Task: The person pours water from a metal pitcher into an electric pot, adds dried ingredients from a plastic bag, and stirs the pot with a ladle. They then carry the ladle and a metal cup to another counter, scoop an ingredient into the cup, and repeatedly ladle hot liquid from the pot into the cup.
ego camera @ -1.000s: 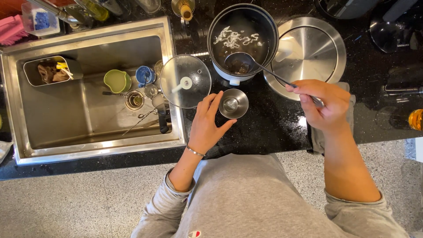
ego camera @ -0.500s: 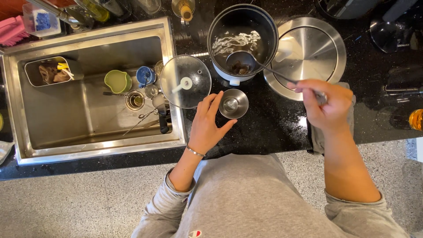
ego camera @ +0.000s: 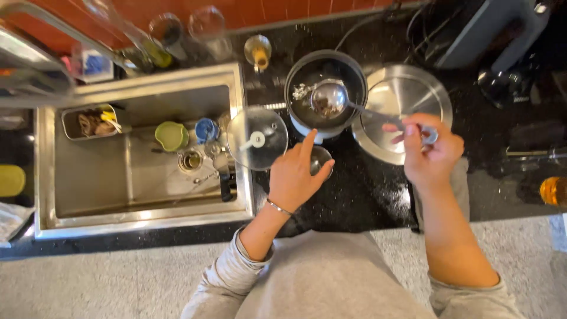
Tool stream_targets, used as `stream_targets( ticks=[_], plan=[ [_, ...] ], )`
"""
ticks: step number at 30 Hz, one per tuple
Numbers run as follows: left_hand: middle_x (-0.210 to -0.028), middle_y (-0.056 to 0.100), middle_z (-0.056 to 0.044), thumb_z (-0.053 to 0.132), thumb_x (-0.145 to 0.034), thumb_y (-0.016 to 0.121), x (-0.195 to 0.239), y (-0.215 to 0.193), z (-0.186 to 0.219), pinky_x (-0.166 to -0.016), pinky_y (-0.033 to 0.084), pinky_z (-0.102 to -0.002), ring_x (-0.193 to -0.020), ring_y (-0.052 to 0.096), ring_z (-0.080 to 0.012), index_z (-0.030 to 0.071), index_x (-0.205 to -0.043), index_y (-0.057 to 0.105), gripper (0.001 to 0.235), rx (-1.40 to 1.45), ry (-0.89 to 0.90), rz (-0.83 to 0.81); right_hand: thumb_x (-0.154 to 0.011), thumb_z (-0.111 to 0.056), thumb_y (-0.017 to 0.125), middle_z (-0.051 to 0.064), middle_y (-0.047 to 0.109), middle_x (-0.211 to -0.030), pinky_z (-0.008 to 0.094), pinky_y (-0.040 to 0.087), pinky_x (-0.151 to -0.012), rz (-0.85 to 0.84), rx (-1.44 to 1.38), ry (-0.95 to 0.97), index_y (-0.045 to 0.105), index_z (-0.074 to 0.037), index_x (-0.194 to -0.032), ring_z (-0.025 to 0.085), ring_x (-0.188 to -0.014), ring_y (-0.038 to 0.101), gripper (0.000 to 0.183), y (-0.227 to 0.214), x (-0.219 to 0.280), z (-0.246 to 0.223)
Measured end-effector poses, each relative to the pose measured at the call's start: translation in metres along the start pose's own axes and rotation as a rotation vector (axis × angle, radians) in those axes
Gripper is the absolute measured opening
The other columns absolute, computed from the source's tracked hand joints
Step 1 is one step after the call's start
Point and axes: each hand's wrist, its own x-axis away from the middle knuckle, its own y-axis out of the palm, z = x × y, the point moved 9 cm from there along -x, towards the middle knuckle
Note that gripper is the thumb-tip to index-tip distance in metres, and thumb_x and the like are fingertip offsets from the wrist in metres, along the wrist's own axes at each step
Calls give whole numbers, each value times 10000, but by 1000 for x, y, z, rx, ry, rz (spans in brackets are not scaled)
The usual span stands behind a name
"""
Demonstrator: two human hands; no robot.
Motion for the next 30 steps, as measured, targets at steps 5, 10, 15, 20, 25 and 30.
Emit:
stream_targets(
  ticks=[5, 10, 15, 20, 25, 30],
  plan=[
    [-829, 672, -111, 508, -894, 698, -15, 15, -4, -513, 514, -410, -679, 685, -300, 82, -1499, 444, 783, -70, -48, -44, -1107, -33, 586, 129, 701, -983, 303, 634, -739, 26, 83, 16, 628, 69, -1142, 263, -979, 769, 116, 6, -3, -12],
    [-836, 682, -114, 539, -888, 685, -27, 20, -9, -490, 517, -406, -640, 682, -306, 91, -1507, 429, 806, -107, -96, -127, -1104, -22, 582, 126, 699, -1016, 295, 628, -757, 27, 77, 39, 622, 70, -1134, 253, -985, 767, 105, 5, -2, -15],
    [-829, 685, -101, 532, -877, 691, -28, 26, -6, -503, 522, -406, -643, 685, -306, 132, -1507, 438, 788, -99, -85, -126, -1112, -25, 586, 126, 703, -1016, 287, 631, -749, 24, 74, 40, 622, 72, -1137, 243, -966, 770, 106, 8, 0, -15],
    [-897, 684, -126, 518, -872, 697, -29, 25, -4, -507, 532, -409, -652, 688, -309, 110, -1490, 447, 782, -70, -54, -86, -1121, -33, 591, 137, 708, -1014, 284, 633, -736, 18, 95, 25, 628, 74, -1137, 241, -935, 770, 114, 8, -1, -17],
    [-887, 679, -124, 516, -882, 694, -30, 23, -2, -514, 533, -410, -637, 681, -310, 112, -1501, 441, 781, -65, -63, -104, -1121, -38, 591, 145, 709, -1016, 286, 636, -735, 16, 74, 37, 623, 76, -1146, 249, -959, 770, 121, 6, 1, -14],
    [-847, 675, -112, 513, -910, 678, -32, 30, -6, -519, 528, -414, -623, 676, -312, 127, -1517, 433, 760, -94, -108, -198, -1129, -42, 588, 152, 712, -1026, 288, 636, -747, 6, 58, 33, 616, 75, -1156, 242, -944, 768, 123, 9, -1, -17]
  ],
)
